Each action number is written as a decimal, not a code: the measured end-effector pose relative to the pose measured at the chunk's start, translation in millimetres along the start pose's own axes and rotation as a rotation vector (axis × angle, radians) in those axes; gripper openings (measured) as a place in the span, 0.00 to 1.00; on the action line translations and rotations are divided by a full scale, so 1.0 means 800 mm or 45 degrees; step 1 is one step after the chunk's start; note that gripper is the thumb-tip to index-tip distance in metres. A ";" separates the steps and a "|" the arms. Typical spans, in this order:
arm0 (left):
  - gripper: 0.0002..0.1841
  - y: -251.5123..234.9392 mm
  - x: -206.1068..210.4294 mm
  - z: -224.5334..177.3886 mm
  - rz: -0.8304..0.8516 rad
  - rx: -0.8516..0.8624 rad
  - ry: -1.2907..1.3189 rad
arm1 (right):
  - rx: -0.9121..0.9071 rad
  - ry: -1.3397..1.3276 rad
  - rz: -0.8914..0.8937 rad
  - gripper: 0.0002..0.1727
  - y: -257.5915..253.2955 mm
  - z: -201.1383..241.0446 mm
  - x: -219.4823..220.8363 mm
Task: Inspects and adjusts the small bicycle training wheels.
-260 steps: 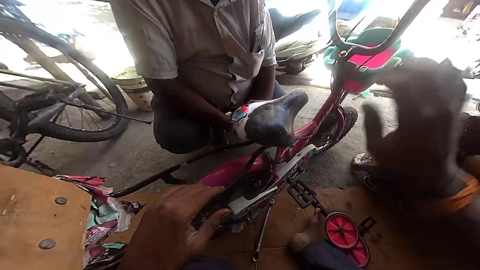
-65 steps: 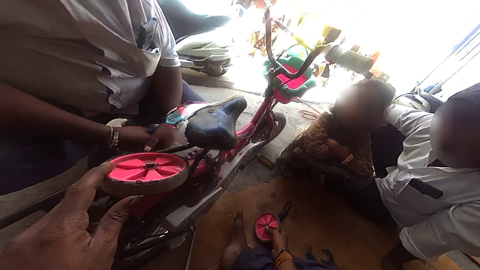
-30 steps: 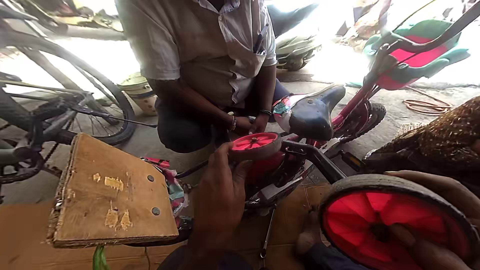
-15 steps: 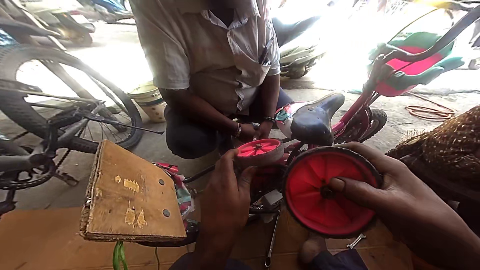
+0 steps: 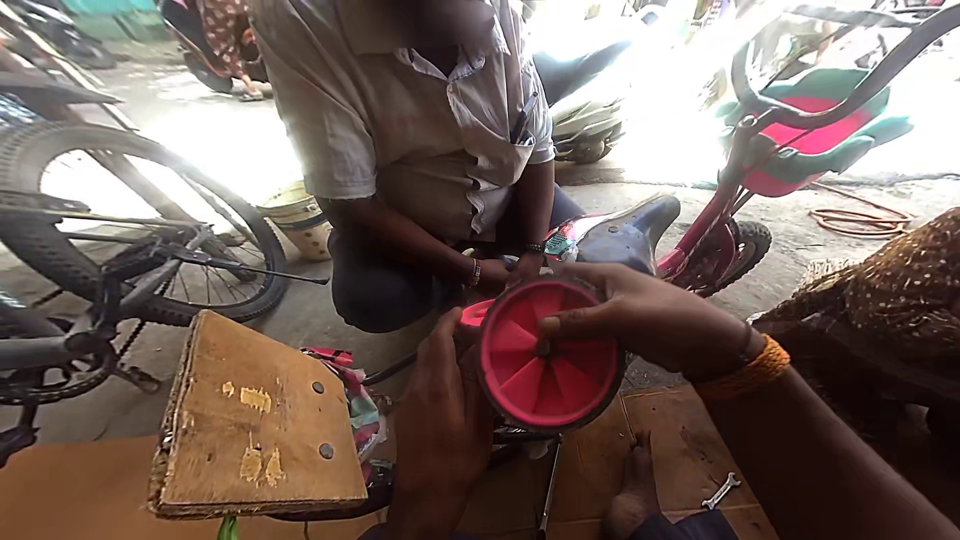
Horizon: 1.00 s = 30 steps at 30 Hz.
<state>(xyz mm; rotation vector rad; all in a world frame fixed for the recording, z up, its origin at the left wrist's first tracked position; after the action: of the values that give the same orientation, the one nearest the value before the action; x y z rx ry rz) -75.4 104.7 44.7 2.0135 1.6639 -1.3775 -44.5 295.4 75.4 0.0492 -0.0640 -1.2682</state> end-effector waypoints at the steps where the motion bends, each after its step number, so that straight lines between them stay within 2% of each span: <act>1: 0.31 -0.001 -0.001 0.000 -0.011 0.010 0.022 | -0.003 0.024 0.015 0.23 -0.005 -0.008 0.006; 3: 0.29 -0.003 -0.006 0.000 -0.052 0.032 0.036 | -0.031 0.105 -0.122 0.22 -0.002 -0.019 0.002; 8: 0.28 -0.007 -0.009 0.017 -0.041 -0.017 0.213 | -0.322 0.532 -0.884 0.24 0.037 -0.048 -0.033; 10: 0.27 -0.011 -0.006 0.016 0.004 -0.022 0.236 | -0.352 0.502 -1.044 0.24 0.045 -0.073 -0.031; 12: 0.26 -0.013 0.003 0.012 0.081 0.002 0.199 | -0.320 0.254 -1.010 0.23 0.044 -0.102 -0.023; 15: 0.27 -0.009 0.014 0.008 0.157 0.005 0.169 | -0.280 -0.288 -0.828 0.23 0.040 -0.130 -0.009; 19: 0.20 0.001 0.016 0.001 0.145 0.010 0.127 | -0.249 -0.626 -0.699 0.25 0.049 -0.130 0.007; 23: 0.25 0.011 0.009 -0.012 0.093 0.005 0.059 | -0.261 -0.635 -0.553 0.23 0.062 -0.109 0.026; 25: 0.24 0.017 0.006 -0.017 0.068 0.008 0.051 | -0.240 -0.544 -0.598 0.21 0.074 -0.104 0.028; 27: 0.20 0.021 0.007 -0.019 0.073 -0.010 0.090 | -0.222 -0.531 -0.671 0.21 0.084 -0.113 0.026; 30: 0.17 0.023 0.014 -0.018 0.150 -0.046 0.166 | -0.233 -0.721 -0.755 0.20 0.092 -0.131 0.034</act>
<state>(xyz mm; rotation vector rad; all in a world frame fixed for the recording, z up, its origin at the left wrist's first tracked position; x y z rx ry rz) -52.5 115.1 37.4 2.1843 1.5797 -1.1928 41.4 291.6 -23.2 -0.4834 -0.4467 -1.8430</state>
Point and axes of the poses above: each hand's wrist, its own y-axis away from the middle knuckle, its own x-axis out of the palm, z = x × y, the point moved 9 cm from there along -y, towards the middle knuckle, and after that the axes turned 7 degrees about z, right-handed, at the moved point
